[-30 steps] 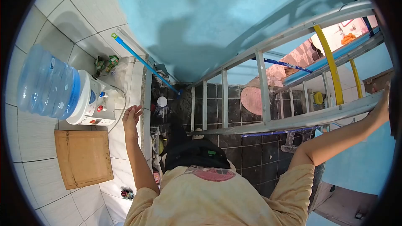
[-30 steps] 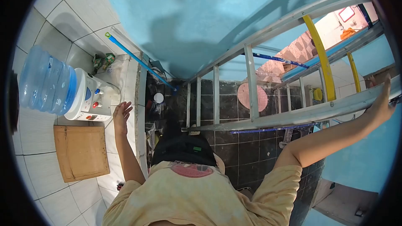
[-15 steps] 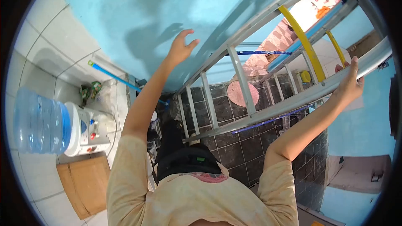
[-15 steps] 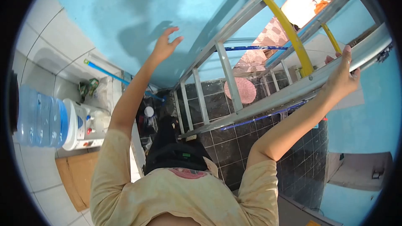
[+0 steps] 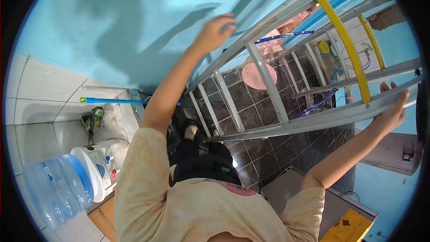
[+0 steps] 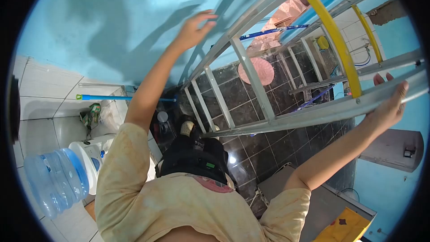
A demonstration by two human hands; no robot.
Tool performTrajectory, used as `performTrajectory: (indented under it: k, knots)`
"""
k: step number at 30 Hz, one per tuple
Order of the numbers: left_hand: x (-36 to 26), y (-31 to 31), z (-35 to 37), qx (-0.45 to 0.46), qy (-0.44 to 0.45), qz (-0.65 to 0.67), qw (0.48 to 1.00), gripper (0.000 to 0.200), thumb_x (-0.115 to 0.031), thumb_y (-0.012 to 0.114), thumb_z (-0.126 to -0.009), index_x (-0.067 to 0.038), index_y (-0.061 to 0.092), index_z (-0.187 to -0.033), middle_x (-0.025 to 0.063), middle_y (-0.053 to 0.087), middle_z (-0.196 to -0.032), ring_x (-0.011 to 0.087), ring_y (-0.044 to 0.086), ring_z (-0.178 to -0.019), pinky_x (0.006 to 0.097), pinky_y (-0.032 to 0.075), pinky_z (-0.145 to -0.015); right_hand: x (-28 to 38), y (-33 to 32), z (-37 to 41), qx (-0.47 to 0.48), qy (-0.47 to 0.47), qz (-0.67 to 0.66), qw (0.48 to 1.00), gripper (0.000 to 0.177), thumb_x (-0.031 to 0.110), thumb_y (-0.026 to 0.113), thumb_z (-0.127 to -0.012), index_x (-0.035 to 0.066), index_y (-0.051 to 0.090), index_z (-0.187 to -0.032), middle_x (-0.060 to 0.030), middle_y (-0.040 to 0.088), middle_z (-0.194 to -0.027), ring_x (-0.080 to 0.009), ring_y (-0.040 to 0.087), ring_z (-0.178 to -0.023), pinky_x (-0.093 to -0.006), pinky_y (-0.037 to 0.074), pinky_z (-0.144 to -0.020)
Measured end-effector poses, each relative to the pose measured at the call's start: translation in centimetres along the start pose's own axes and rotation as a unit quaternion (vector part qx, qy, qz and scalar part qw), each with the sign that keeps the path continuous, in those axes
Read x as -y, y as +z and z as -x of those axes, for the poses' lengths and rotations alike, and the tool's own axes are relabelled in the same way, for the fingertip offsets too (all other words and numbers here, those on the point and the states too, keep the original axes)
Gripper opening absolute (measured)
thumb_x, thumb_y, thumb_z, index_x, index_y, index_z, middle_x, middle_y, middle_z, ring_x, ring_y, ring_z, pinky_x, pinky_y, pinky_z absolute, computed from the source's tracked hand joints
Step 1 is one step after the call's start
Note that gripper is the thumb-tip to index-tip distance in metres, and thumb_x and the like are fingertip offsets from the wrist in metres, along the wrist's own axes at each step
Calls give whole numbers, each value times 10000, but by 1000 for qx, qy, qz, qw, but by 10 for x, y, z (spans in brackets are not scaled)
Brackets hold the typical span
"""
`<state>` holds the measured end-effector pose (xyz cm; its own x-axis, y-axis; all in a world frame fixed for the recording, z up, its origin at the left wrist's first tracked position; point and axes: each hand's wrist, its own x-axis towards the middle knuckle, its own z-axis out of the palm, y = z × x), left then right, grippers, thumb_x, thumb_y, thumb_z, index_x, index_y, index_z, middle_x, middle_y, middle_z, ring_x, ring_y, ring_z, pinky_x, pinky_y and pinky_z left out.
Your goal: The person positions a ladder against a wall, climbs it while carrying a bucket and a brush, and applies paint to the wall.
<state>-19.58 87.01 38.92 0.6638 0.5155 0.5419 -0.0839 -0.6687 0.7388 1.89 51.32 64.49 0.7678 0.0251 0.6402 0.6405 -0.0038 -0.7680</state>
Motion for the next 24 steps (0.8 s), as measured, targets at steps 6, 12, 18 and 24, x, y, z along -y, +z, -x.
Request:
performTrajectory:
  k: [6,12,18,24]
  knots:
    - [103,-183,235,-572,-184,-437,669,270,-145,659,-747,-19,570,-969,142,518,-1025,305,493,-943,409,372,-918,5,7,5,-41,14,41,998,572,398,540,-889,-160,548,-1011,-243,625,-929,-304,640,-830,-346,512,-779]
    - [132,-261,357,-698,-506,-144,486,749,-291,764,-646,25,379,-1205,218,423,-1164,290,521,-939,388,464,-774,-7,-4,-5,-29,4,32,999,577,389,518,-902,-161,517,-1078,-244,612,-972,-306,617,-900,-356,497,-828]
    - [59,-140,427,-522,-437,-70,730,231,-149,598,-846,24,583,-997,78,613,-887,149,548,-806,277,447,-745,-6,-10,-3,17,12,55,998,519,364,438,-930,-97,519,-1154,-252,605,-1036,-297,593,-1008,-382,455,-887]
    - [-41,52,526,-471,-526,-80,703,157,-94,547,-843,2,617,-947,66,624,-820,141,575,-759,249,450,-727,-4,5,9,19,-17,-47,999,425,247,498,-891,-143,551,-1050,-279,606,-977,-327,619,-930,-439,542,-762]
